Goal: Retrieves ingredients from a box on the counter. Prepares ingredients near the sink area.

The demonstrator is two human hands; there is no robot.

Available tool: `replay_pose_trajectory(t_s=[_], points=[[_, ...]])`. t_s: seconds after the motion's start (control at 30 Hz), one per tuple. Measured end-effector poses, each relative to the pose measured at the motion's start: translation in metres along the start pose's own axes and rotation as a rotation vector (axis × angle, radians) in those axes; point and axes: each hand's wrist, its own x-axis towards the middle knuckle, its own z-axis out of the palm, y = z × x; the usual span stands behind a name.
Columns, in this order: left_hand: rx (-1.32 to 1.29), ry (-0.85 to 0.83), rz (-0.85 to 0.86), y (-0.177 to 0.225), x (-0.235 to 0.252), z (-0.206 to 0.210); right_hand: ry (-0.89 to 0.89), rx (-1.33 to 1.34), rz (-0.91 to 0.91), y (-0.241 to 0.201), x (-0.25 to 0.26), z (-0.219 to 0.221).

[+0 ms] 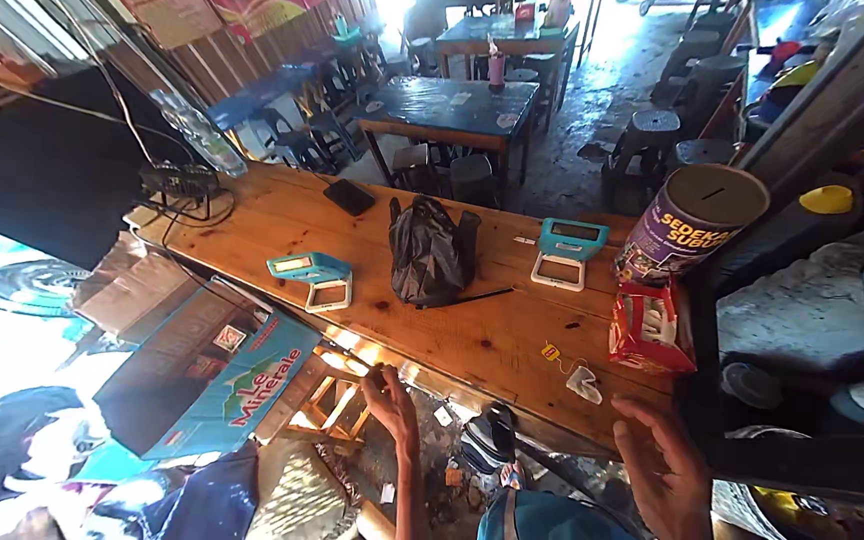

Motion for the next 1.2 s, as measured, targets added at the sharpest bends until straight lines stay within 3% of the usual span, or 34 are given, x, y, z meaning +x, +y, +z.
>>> replay_pose_trajectory(t_s=[0.1,0.2,0.37,0.57,0.67,0.87,1.07,1.2], points=[[0.012,-0.215,-0.166,-0.036,-0.035,0.004,-0.045,0.009,-0.004,-0.001,-0.007,-0.002],[-0.014,-0.311,-0.224,-0.043,-0.053,0.012,-0.093,-0.002,-0.02,-0.001,-0.011,-0.007],[-0.098,-0.214,-0.167,-0.017,-0.049,0.021,-0.131,0.022,-0.034,-0.005,-0.012,-0.016],[-0.141,-0.02,0.161,0.024,-0.025,0.015,-0.104,0.015,-0.032,-0.003,-0.017,-0.023],[-0.164,0.004,0.209,0.039,-0.012,0.017,-0.114,0.006,-0.018,-0.003,-0.02,-0.024],[-0.124,-0.051,0.11,0.027,-0.01,0.015,-0.221,0.062,0.008,-0.005,-0.021,-0.028],[0.03,-0.442,-0.149,-0.032,-0.087,-0.018,-0.406,0.118,0.02,-0.002,-0.023,-0.029],[0.092,-0.416,-0.373,-0.048,-0.138,-0.068,-0.575,0.175,0.056,-0.003,-0.024,-0.022]])
